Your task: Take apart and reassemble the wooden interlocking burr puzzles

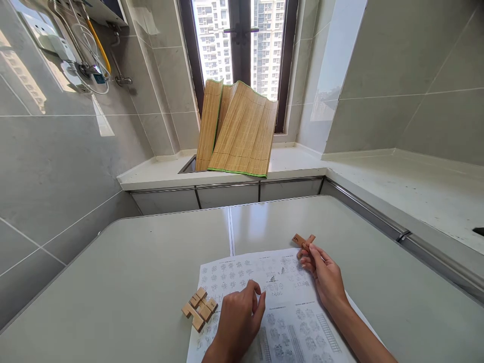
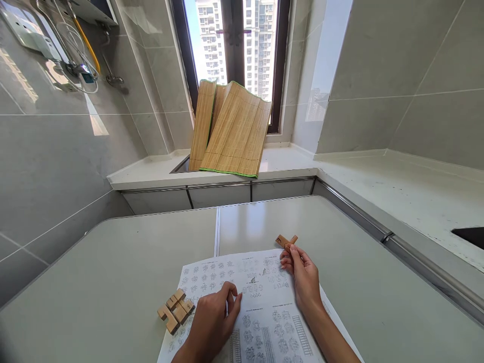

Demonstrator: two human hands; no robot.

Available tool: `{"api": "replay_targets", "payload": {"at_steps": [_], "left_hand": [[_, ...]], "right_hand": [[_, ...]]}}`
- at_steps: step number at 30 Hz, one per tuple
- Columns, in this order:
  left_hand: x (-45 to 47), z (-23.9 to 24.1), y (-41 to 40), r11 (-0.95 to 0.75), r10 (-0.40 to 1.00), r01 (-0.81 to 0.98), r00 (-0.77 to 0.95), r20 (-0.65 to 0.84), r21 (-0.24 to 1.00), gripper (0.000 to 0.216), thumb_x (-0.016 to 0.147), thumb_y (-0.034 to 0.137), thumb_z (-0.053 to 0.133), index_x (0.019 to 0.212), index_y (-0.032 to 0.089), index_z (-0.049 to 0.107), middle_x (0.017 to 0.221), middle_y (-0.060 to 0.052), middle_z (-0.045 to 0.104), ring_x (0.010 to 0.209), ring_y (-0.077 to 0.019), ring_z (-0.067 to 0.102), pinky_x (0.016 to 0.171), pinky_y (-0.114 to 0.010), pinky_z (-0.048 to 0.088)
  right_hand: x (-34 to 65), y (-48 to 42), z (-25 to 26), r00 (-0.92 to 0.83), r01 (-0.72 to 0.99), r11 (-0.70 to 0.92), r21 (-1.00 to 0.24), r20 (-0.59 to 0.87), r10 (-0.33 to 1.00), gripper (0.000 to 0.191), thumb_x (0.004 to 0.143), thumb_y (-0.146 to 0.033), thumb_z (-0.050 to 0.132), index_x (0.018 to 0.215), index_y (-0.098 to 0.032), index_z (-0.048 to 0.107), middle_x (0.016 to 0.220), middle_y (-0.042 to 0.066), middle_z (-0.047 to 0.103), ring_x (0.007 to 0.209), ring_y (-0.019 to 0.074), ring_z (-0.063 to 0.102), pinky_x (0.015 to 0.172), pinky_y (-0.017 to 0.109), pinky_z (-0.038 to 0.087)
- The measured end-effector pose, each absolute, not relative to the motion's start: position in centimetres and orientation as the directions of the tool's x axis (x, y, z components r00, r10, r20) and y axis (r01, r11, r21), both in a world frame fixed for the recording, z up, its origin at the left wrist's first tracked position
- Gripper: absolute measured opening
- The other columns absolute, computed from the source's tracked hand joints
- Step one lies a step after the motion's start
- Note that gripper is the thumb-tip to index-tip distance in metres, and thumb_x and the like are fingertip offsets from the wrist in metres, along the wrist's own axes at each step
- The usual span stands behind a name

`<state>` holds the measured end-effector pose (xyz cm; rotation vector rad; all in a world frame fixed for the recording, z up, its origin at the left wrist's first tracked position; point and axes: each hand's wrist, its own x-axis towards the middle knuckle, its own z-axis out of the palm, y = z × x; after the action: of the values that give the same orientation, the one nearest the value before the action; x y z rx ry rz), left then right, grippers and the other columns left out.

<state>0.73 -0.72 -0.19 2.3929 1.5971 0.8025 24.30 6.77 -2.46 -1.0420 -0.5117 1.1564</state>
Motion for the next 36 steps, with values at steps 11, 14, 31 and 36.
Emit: {"api": "replay_targets", "payload": {"at_steps": [11, 14, 31, 36], "left_hand": [[0.6, -0.4, -0.5, -0.429, 0.897, 0.813, 0.333, 0.290, 0.393, 0.011, 0.099, 0.025, 0.048, 0.090, 0.023, 0.054, 0.061, 0.006, 0.065, 0.051, -0.0142, 0.063, 0.055, -0.024, 0.041], [0.4, 0.2, -1.0, -0.471, 0.878, 0.799, 0.384, 0.286, 0.374, 0.010, 0.098, 0.023, 0.050, 0.091, 0.024, 0.056, 0.062, 0.006, 0.066, 0.053, -0.0144, 0.064, 0.058, -0.026, 0.043], [-9.7, 0.0, -6.2, 0.004, 0.900, 0.931, -0.163, 0.404, 0.366, 0.066, 0.086, 0.056, 0.063, 0.141, 0.025, 0.044, 0.138, -0.013, 0.057, 0.128, -0.0383, 0.051, 0.101, -0.060, 0.047], [-10.5, -0.1, -6.1, 0.067, 0.933, 0.903, -0.208, 0.295, 0.424, 0.070, 0.085, 0.062, 0.061, 0.142, 0.025, 0.044, 0.133, -0.012, 0.063, 0.123, -0.0373, 0.057, 0.100, -0.059, 0.049]], "right_hand": [[24.0, 6.8, -2.4, 0.382, -0.387, 0.053, -0.921, -0.108, 0.918, 0.049, 0.077, -0.052, 0.080, 0.111, -0.019, 0.070, 0.093, 0.005, 0.076, 0.070, 0.0148, 0.067, 0.052, 0.021, 0.056], [23.7, 6.5, -2.1, 0.381, -0.292, 0.076, -0.953, -0.043, 0.923, 0.052, 0.080, -0.053, 0.077, 0.118, -0.019, 0.067, 0.094, 0.006, 0.075, 0.072, 0.0164, 0.067, 0.053, 0.023, 0.054], [18.6, 2.2, -1.3, -0.138, 0.151, 0.193, -0.969, 0.173, 0.975, 0.032, 0.101, -0.042, 0.045, 0.127, -0.024, 0.047, 0.080, -0.001, 0.067, 0.055, 0.0151, 0.060, 0.059, 0.029, 0.049], [18.3, 1.9, -1.7, -0.272, 0.284, 0.285, -0.915, 0.208, 0.939, 0.026, 0.098, -0.031, 0.044, 0.122, -0.023, 0.050, 0.079, -0.002, 0.066, 0.052, 0.0146, 0.055, 0.059, 0.028, 0.047]]}}
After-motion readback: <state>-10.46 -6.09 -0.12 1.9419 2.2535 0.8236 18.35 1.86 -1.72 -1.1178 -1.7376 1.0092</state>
